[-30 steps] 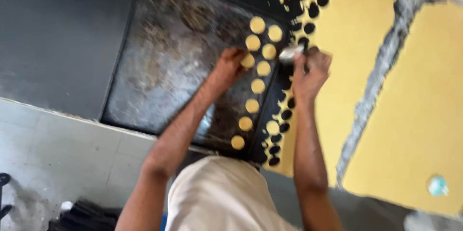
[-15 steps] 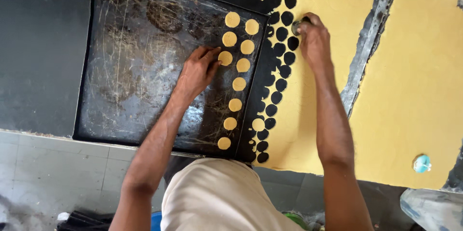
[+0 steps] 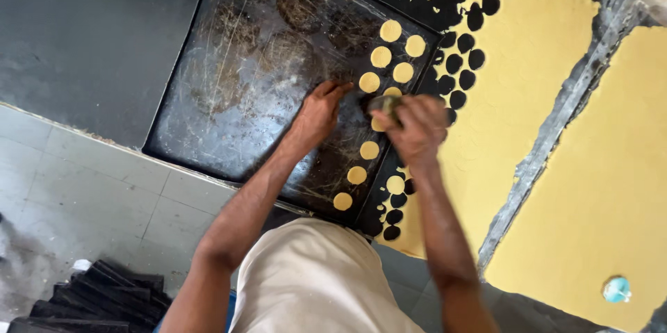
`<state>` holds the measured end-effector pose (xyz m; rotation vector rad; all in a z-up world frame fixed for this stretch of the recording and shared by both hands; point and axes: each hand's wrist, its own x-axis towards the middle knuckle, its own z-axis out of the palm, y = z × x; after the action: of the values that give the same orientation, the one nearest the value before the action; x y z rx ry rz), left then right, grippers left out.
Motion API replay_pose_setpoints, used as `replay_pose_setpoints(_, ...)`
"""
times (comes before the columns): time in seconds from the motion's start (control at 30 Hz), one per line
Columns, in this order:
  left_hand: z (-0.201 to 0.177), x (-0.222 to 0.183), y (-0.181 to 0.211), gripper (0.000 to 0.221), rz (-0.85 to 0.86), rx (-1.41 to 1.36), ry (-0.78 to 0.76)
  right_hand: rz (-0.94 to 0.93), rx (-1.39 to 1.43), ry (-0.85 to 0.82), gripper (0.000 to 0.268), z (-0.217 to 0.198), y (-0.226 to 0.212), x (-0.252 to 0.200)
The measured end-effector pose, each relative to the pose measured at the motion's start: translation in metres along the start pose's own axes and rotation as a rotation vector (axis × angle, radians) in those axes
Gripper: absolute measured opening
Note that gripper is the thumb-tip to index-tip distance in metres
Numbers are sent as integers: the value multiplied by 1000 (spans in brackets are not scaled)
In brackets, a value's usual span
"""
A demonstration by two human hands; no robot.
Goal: The person uses a circular cutter to punch out shapes from a sheet of yellow dough and arranges them on a black baking tray.
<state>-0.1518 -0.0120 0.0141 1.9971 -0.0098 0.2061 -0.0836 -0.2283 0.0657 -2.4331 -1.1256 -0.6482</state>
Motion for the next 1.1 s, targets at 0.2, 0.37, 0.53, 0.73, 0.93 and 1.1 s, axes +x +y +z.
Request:
replay_pose_setpoints(0.2,-10,0,14,54,123,41,-137,346,239,-141,19,-15,-2,-2)
replay_pose_setpoints(0.37,-5,2,24,59,131,96,-192,488,187,-290,11,-68,59,-8)
replay_pose_setpoints(0.53,-7,0,28,53,80,119,-203,581,36,-322,14,-65,150,12)
replay_pose_setpoints(0.73,-18,-4,40,46,78,170,-78,269,-56,-230,18,-39,212,29)
replay_pose_setpoints(0.93,-26,-27,34,38,57,115,-9,495,91,-567,17,-42,246,67)
replay_pose_setpoints(1.1,-27,-40,30,32,44,80,36,688,81,-688,34,-83,205,76)
